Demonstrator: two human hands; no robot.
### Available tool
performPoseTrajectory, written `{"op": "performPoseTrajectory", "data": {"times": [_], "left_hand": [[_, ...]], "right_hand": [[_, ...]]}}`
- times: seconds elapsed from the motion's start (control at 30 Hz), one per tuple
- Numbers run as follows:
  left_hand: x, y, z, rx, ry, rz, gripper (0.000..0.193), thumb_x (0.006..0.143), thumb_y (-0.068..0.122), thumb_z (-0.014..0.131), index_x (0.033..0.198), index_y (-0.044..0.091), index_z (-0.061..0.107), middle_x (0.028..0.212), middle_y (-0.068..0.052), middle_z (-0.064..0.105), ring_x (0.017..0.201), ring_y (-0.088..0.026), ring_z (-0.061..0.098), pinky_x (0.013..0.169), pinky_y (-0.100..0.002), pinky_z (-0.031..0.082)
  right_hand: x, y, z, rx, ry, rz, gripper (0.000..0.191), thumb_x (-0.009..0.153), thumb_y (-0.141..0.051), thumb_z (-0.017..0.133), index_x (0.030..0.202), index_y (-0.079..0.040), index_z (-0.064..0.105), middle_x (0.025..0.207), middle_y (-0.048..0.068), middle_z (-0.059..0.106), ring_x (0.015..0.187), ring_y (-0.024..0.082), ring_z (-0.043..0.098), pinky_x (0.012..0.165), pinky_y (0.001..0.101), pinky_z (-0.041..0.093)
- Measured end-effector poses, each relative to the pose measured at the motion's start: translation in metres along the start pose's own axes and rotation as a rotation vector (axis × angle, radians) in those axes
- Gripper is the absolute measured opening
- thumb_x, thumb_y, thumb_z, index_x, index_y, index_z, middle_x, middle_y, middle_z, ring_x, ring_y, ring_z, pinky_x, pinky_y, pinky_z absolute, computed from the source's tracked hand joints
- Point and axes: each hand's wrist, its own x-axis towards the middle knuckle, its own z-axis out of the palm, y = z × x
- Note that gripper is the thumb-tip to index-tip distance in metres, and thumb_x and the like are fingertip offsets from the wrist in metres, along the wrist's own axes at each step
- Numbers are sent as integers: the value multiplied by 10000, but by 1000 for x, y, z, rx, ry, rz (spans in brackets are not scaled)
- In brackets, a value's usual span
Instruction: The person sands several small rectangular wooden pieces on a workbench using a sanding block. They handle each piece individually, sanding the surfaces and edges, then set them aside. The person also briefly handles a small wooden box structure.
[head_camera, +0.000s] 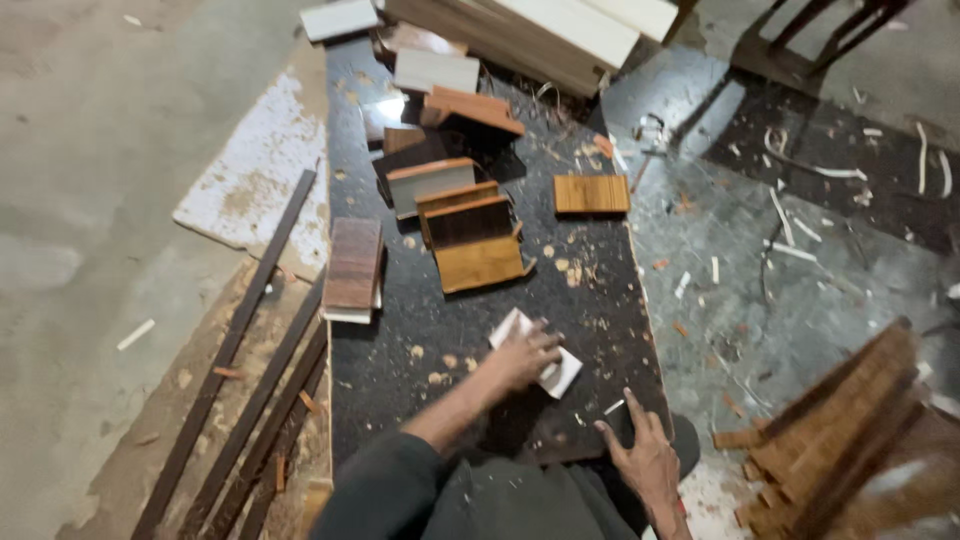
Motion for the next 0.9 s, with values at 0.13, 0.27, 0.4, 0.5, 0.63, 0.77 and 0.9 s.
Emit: {"op": "performPoseTrajectory", "data": {"times": [0.13,0.27,0.4,0.5,0.63,0.77,0.9], "left_hand": [[-10,-8,-2,-367,187,-529,617,868,325,756,1392,121,505,1452,-176,453,1382,-384,351,1048,-703,194],[2,6,2,-452,540,-694,493,874,331,761,1282,97,614,1262,-126,571,1220,-330,473,1055,-545,286],[14,4,20,-492,564,-594,312,902,285,744,1171,129,723,1182,-60,625,1154,-279,517,994,-470,342],[15,-5,33,-505,584,-559,256,899,229,736,1132,123,737,1146,-37,640,1118,-268,521,970,-460,352],[15,-11,48,-516,607,-516,235,914,160,715,1144,119,736,1142,-38,657,1092,-258,530,939,-443,348],[22,-12,64,-525,583,-547,188,923,128,707,1106,156,742,1109,-4,676,1068,-242,545,919,-430,350],[27,-14,77,-502,582,-555,225,890,121,704,1102,177,755,1086,4,666,1048,-237,541,907,-432,343]], "right_hand": [[-12,18,13,-5,-32,-55,772,830,-612,638,1489,-253,455,1164,136,625,994,428,670,792,522,552],[-3,5,26,-78,-56,-126,631,902,-585,564,1434,-248,520,1132,116,635,913,419,694,723,513,571],[10,-21,33,-179,-34,-217,637,891,-598,575,1381,-191,557,1085,139,628,781,390,717,615,490,572],[15,-38,40,-219,-36,-211,595,909,-572,593,1320,-142,596,1092,164,626,746,387,716,570,485,560],[34,-48,48,-266,-109,-196,583,916,-544,609,1290,-97,597,1086,149,631,696,362,721,537,483,547],[50,-49,48,-238,-29,-286,541,945,-530,635,1244,-80,617,1024,162,637,688,364,702,538,471,543],[51,-55,54,-171,40,-279,560,886,-510,670,1241,-80,623,999,162,637,658,353,698,504,467,541]]}}
